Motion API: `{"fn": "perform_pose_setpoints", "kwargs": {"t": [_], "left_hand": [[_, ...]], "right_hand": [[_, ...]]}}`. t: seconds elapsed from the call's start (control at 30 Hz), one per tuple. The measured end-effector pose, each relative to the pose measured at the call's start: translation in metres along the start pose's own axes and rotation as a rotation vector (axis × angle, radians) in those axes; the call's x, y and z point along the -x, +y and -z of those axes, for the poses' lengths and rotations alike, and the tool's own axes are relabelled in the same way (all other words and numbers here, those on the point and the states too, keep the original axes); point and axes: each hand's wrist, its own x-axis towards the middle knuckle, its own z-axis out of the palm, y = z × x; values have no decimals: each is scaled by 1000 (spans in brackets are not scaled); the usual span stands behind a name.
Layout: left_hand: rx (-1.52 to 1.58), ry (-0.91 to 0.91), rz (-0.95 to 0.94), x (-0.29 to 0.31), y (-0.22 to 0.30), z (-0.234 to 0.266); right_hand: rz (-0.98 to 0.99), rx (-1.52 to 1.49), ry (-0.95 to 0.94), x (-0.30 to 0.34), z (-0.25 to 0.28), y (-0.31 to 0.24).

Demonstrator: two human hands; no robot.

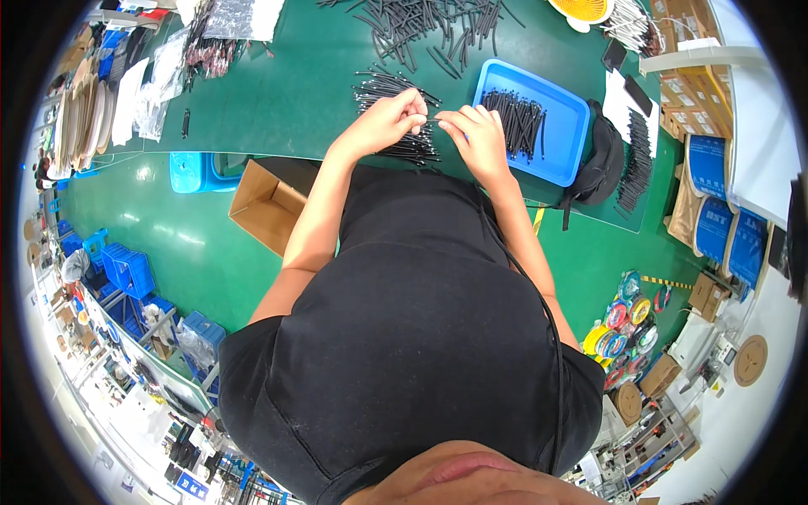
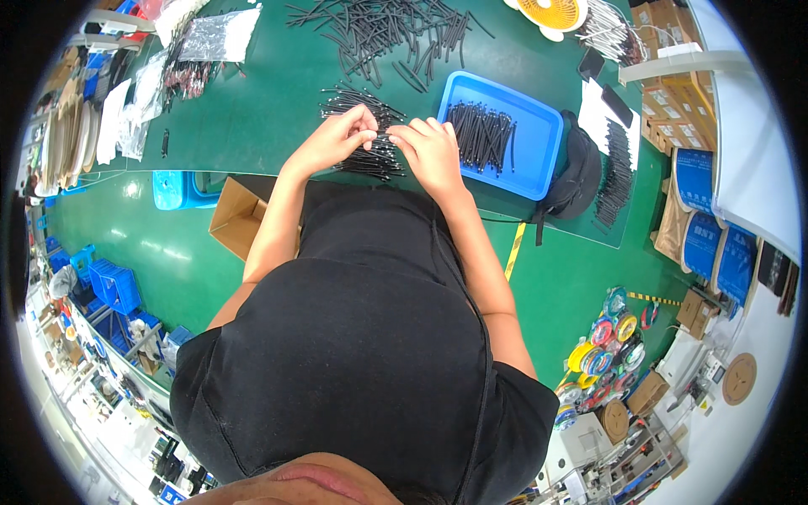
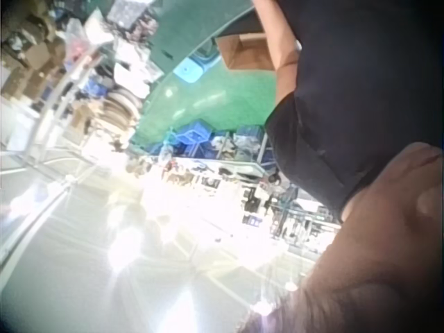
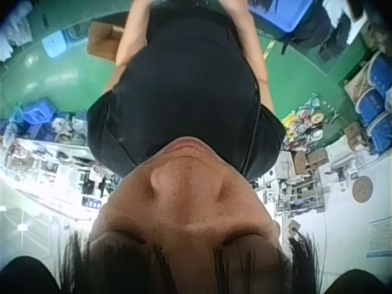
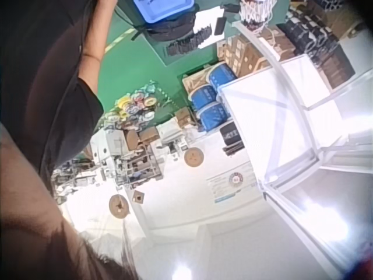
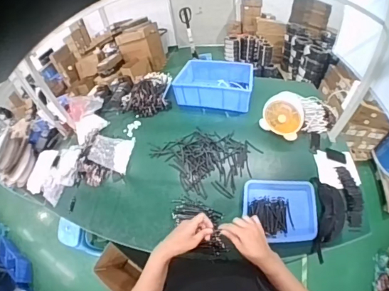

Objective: The person sleeves wires by taking wire pieces from the table and tubes from a tray and sliding each tube onto a wire by hand.

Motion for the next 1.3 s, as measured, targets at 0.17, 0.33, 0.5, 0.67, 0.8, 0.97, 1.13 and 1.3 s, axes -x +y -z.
{"fn": "perform_pose_setpoints", "kwargs": {"t": [0.17,0.33,0.5,0.67,0.8,0.97,1.13,1.3], "left_hand": [[7,-61,7,4,9,8],[-6,-147,34,6,5,11],[176,-194,155,7,19,9],[-168,303,108,2,2,32],[321,274,58,0,9,33],[624,195,19,-2,29,8],[804,34,30,-2,51,-14],[793,64,42,-4,55,-15]], "right_hand": [[-103,-262,-32,7,-13,4],[108,-18,-43,5,-5,-2],[131,-48,-24,3,-5,-4],[-76,-106,61,1,3,-13],[-86,-134,42,-1,9,-27],[-51,-85,53,-6,13,-43],[2,-126,123,-5,7,-48],[-11,-94,95,-6,12,-51]]}}
